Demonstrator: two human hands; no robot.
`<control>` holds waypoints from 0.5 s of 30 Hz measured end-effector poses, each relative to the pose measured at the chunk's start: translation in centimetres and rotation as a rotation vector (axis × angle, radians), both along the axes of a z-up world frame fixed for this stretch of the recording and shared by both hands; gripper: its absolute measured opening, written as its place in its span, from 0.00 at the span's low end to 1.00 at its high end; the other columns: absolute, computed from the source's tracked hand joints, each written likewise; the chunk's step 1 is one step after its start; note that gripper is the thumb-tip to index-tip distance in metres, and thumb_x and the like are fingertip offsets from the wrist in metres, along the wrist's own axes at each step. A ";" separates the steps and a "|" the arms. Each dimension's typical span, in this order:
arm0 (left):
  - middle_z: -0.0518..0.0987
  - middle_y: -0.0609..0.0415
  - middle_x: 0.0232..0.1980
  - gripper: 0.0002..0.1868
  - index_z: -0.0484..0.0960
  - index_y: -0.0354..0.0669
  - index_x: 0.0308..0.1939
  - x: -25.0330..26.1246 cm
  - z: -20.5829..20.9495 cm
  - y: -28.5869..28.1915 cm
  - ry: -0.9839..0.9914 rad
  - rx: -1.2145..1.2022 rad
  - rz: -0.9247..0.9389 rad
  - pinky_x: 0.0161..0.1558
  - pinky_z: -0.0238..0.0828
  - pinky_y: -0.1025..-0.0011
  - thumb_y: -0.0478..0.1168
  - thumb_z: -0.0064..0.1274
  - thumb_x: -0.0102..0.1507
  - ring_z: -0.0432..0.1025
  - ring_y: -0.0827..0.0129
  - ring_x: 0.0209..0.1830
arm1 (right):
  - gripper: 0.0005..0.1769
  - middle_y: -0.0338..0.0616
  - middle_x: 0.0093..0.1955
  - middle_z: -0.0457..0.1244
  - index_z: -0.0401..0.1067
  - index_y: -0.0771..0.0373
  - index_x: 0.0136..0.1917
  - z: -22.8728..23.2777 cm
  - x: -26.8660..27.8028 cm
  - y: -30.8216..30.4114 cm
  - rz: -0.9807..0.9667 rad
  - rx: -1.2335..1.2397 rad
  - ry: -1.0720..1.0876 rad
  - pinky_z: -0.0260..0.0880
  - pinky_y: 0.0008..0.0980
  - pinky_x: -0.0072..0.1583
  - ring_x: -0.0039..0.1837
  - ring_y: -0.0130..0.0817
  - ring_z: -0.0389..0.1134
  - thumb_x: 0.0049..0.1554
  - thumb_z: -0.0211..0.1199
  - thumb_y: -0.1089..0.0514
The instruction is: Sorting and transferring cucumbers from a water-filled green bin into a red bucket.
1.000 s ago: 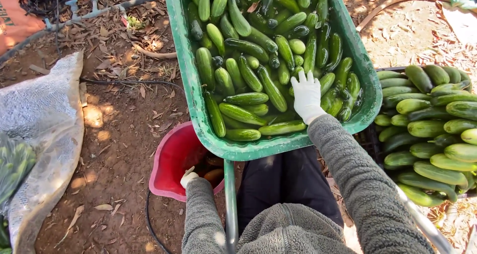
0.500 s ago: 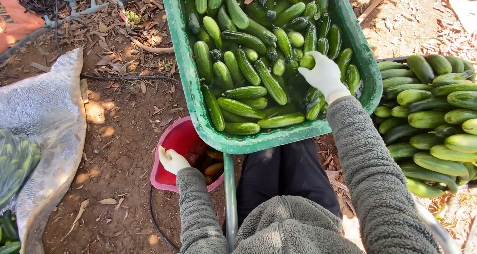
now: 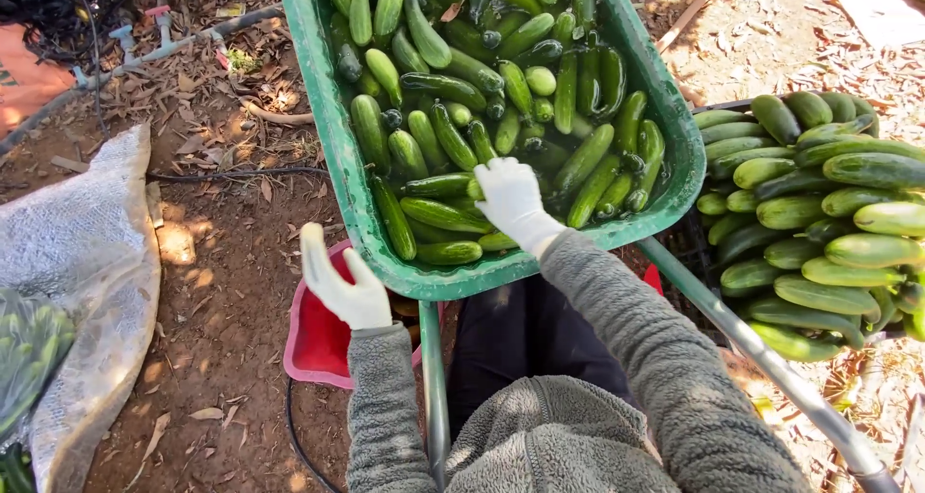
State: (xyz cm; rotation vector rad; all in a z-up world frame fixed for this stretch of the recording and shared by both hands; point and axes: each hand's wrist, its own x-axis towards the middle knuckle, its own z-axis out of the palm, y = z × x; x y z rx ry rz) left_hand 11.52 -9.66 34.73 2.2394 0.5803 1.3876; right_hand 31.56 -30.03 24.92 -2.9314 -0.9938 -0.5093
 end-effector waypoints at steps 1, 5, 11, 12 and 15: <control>0.74 0.46 0.69 0.25 0.74 0.41 0.70 0.7 -0.1 -0.5 0.001 0.003 -0.003 0.71 0.62 0.55 0.34 0.51 0.67 0.68 0.51 0.69 | 0.35 0.34 0.44 0.63 0.71 0.46 0.50 -0.2 -0.1 0.7 -0.003 0.003 0.001 0.69 0.42 0.45 0.48 0.41 0.67 0.32 0.79 0.36; 0.76 0.40 0.65 0.27 0.75 0.39 0.68 3.0 -0.6 -3.0 0.064 -0.013 -0.269 0.68 0.64 0.49 0.30 0.55 0.64 0.70 0.43 0.65 | 0.36 0.42 0.56 0.65 0.71 0.52 0.62 2.7 -0.6 2.3 0.173 0.101 0.200 0.72 0.44 0.55 0.60 0.46 0.67 0.42 0.78 0.47; 0.78 0.40 0.62 0.25 0.77 0.41 0.66 4.6 -0.8 -6.3 0.285 -0.107 -0.523 0.68 0.63 0.51 0.29 0.54 0.64 0.71 0.45 0.65 | 0.17 0.39 0.55 0.70 0.75 0.45 0.59 6.3 1.3 -3.2 -0.070 0.233 0.523 0.74 0.47 0.58 0.60 0.45 0.71 0.58 0.64 0.44; 0.77 0.40 0.63 0.23 0.77 0.42 0.66 4.9 -1.0 -6.5 0.384 -0.140 -0.579 0.71 0.60 0.52 0.32 0.52 0.66 0.70 0.47 0.66 | 0.14 0.39 0.49 0.73 0.79 0.45 0.53 7.0 2.0 -4.9 -0.204 0.152 0.609 0.74 0.49 0.57 0.56 0.47 0.74 0.59 0.60 0.40; 0.78 0.43 0.62 0.24 0.77 0.45 0.66 6.3 -2.2 -7.5 0.430 -0.011 -0.637 0.67 0.66 0.53 0.34 0.55 0.65 0.72 0.47 0.65 | 0.10 0.22 0.27 0.69 0.81 0.38 0.38 3.8 4.5 -9.8 -0.305 -0.007 0.760 0.75 0.41 0.54 0.43 0.32 0.76 0.49 0.59 0.46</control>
